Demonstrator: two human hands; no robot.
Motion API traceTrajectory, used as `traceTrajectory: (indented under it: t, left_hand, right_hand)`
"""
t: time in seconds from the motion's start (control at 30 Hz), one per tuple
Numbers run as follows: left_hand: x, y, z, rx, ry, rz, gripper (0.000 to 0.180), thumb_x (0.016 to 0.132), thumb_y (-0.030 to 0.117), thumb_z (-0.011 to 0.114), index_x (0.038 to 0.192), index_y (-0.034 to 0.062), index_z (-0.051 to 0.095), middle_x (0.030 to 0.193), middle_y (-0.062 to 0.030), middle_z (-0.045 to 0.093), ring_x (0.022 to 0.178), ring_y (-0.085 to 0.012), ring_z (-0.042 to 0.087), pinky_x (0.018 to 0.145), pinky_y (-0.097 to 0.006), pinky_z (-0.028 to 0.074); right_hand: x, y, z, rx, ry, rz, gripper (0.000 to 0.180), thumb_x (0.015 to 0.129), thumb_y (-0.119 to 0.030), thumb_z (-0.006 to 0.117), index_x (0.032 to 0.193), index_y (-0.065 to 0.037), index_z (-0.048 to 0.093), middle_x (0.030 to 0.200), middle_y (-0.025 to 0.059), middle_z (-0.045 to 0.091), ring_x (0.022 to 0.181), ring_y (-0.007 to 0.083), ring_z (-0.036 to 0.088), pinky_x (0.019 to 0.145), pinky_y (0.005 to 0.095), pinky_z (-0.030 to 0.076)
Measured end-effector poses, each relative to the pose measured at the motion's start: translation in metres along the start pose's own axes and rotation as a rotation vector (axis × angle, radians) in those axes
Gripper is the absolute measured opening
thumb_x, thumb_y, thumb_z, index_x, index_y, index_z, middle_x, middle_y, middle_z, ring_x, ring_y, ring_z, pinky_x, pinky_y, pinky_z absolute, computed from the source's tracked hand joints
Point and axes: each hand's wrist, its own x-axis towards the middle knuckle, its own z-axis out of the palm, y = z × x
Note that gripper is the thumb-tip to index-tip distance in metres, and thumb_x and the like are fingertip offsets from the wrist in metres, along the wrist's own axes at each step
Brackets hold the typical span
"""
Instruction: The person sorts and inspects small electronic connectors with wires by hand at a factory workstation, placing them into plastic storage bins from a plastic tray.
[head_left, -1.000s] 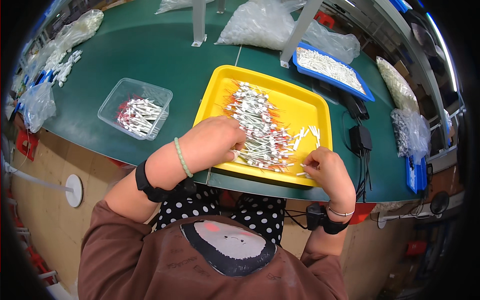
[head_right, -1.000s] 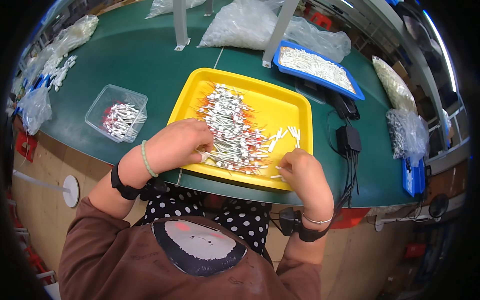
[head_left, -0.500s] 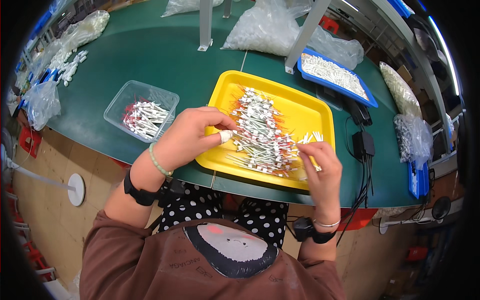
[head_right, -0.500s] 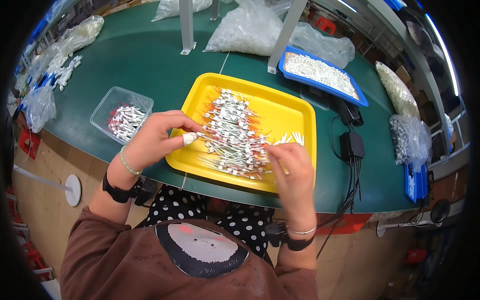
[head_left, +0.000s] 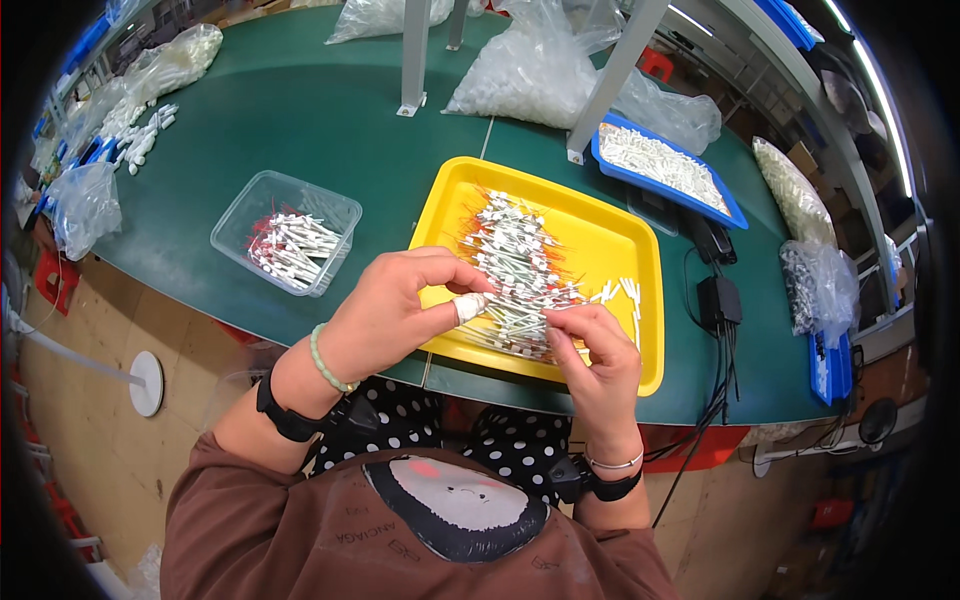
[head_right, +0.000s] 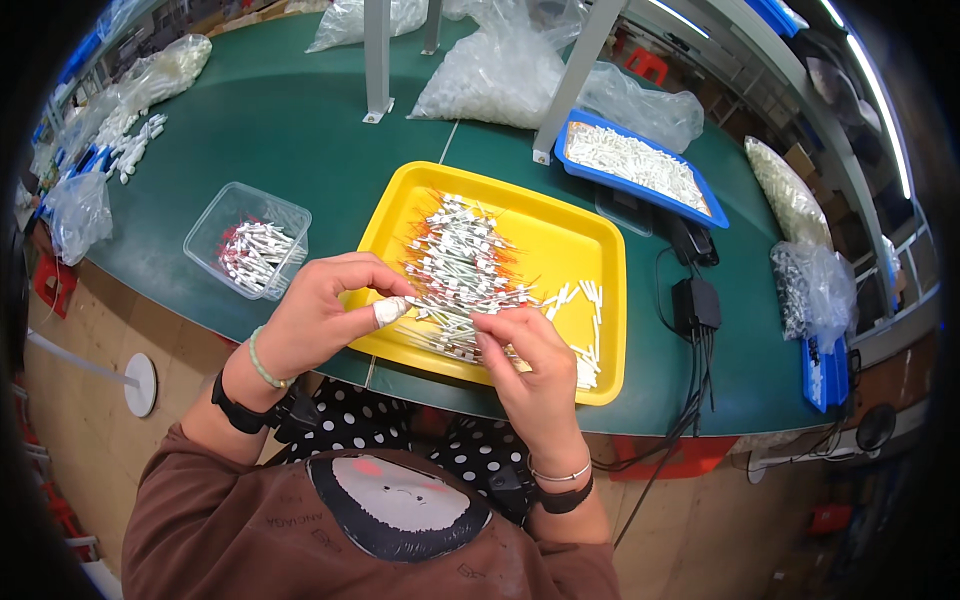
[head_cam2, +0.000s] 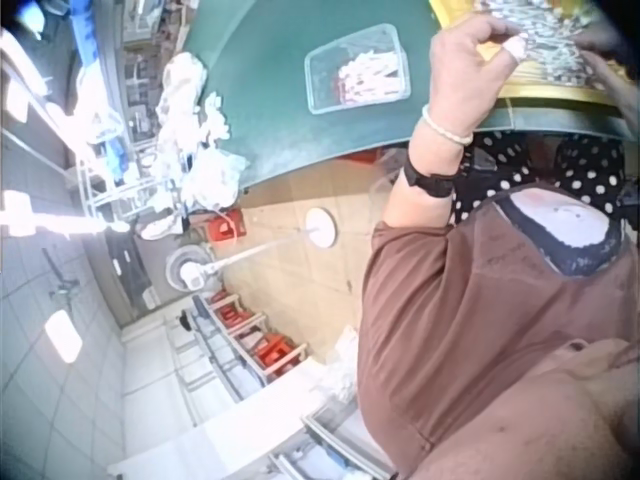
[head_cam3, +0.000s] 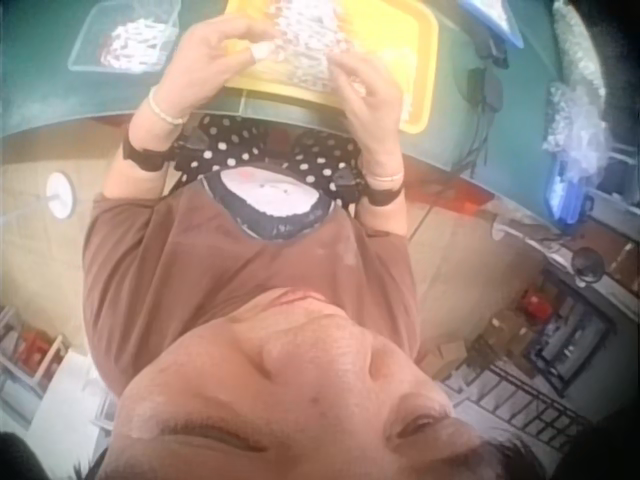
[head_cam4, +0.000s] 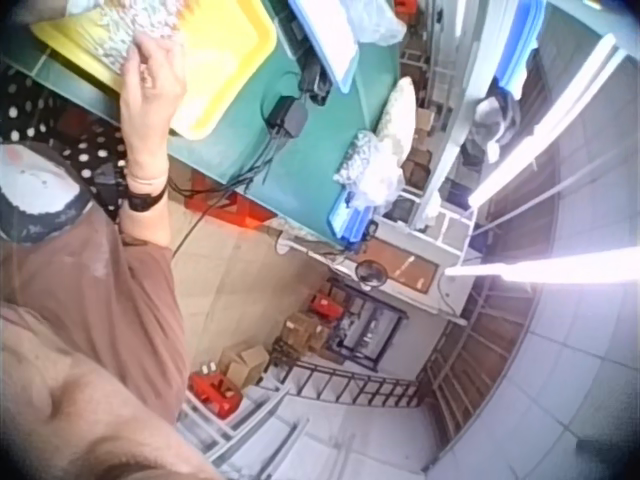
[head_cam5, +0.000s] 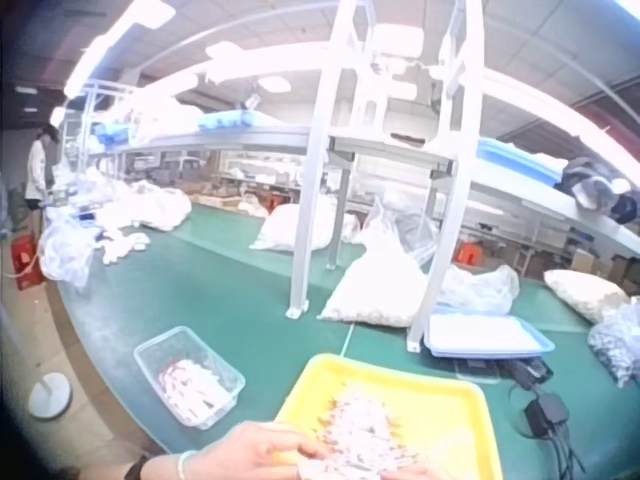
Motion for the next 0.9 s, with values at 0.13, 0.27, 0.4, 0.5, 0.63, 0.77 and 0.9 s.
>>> traceTrajectory:
  t: [0.13, 0.27, 0.4, 0.5, 0.63, 0.77, 0.9]
  left_hand:
    - [-0.001, -0.001, 0.002, 0.015, -0.016, 0.016, 0.016, 0.089, 0.007, 0.072, 0.103, -0.0008, 0.073, 0.097, -0.0102, 0.072, 0.091, -0.0186, 0.068, 0.085, -0.029, 0.052]
    - [-0.003, -0.001, 0.003, 0.015, -0.023, -0.002, 0.016, 0.088, 0.007, 0.073, 0.102, 0.0, 0.074, 0.097, -0.0101, 0.072, 0.091, -0.0191, 0.069, 0.085, -0.029, 0.052]
    - [-0.003, -0.004, 0.004, 0.019, -0.026, 0.02, 0.016, 0.088, 0.007, 0.073, 0.102, 0.0002, 0.074, 0.096, -0.0096, 0.072, 0.091, -0.0192, 0.069, 0.084, -0.029, 0.052]
    - [-0.003, -0.004, 0.004, 0.049, -0.041, 0.035, 0.017, 0.088, 0.004, 0.071, 0.104, -0.0004, 0.072, 0.098, -0.011, 0.073, 0.089, -0.0186, 0.071, 0.082, -0.029, 0.055]
    - [-0.003, -0.006, 0.008, 0.052, -0.061, 0.053, 0.017, 0.087, 0.005, 0.071, 0.104, 0.0005, 0.073, 0.097, -0.0111, 0.073, 0.088, -0.0205, 0.071, 0.081, -0.03, 0.055]
    - [-0.004, -0.006, 0.019, -0.038, -0.062, 0.09, 0.019, 0.088, 0.006, 0.07, 0.106, 0.0015, 0.074, 0.097, -0.0104, 0.074, 0.088, -0.0199, 0.07, 0.081, -0.03, 0.055]
    - [-0.006, -0.009, 0.021, -0.091, -0.018, -0.007, 0.02, 0.089, 0.008, 0.069, 0.107, 0.0014, 0.074, 0.098, -0.0099, 0.074, 0.09, -0.0184, 0.07, 0.083, -0.03, 0.054]
  right_hand:
    - [-0.004, 0.0, -0.002, 0.063, -0.017, 0.075, 0.019, 0.089, 0.005, 0.069, 0.107, 0.002, 0.074, 0.093, 0.0094, 0.068, 0.083, 0.0161, 0.066, 0.075, 0.0258, 0.052]
    - [-0.003, -0.001, -0.001, 0.067, -0.03, 0.08, 0.019, 0.089, 0.005, 0.069, 0.107, 0.001, 0.074, 0.093, 0.009, 0.068, 0.083, 0.016, 0.065, 0.075, 0.0258, 0.052]
    - [-0.004, -0.001, -0.003, 0.057, -0.047, 0.066, 0.019, 0.089, 0.005, 0.069, 0.107, 0.001, 0.074, 0.094, 0.0089, 0.068, 0.084, 0.016, 0.065, 0.075, 0.0259, 0.052]
    - [-0.005, 0.0, -0.004, 0.164, -0.063, 0.156, 0.019, 0.089, 0.004, 0.069, 0.107, 0.001, 0.074, 0.094, 0.0089, 0.068, 0.085, 0.0164, 0.065, 0.075, 0.0263, 0.052]
    - [-0.005, -0.003, 0.002, -0.029, -0.046, -0.019, 0.02, 0.088, 0.007, 0.07, 0.106, 0.0, 0.074, 0.094, 0.008, 0.068, 0.084, 0.0155, 0.065, 0.075, 0.0256, 0.052]
    - [-0.005, -0.006, 0.014, 0.153, 0.035, 0.028, 0.024, 0.084, 0.008, 0.073, 0.107, 0.001, 0.071, 0.093, 0.0105, 0.067, 0.082, 0.0208, 0.067, 0.073, 0.0287, 0.054]
    - [0.0, -0.006, 0.016, 0.101, 0.069, -0.15, 0.021, 0.085, 0.009, 0.073, 0.105, 0.003, 0.068, 0.092, 0.0112, 0.069, 0.081, 0.0199, 0.068, 0.072, 0.0284, 0.056]
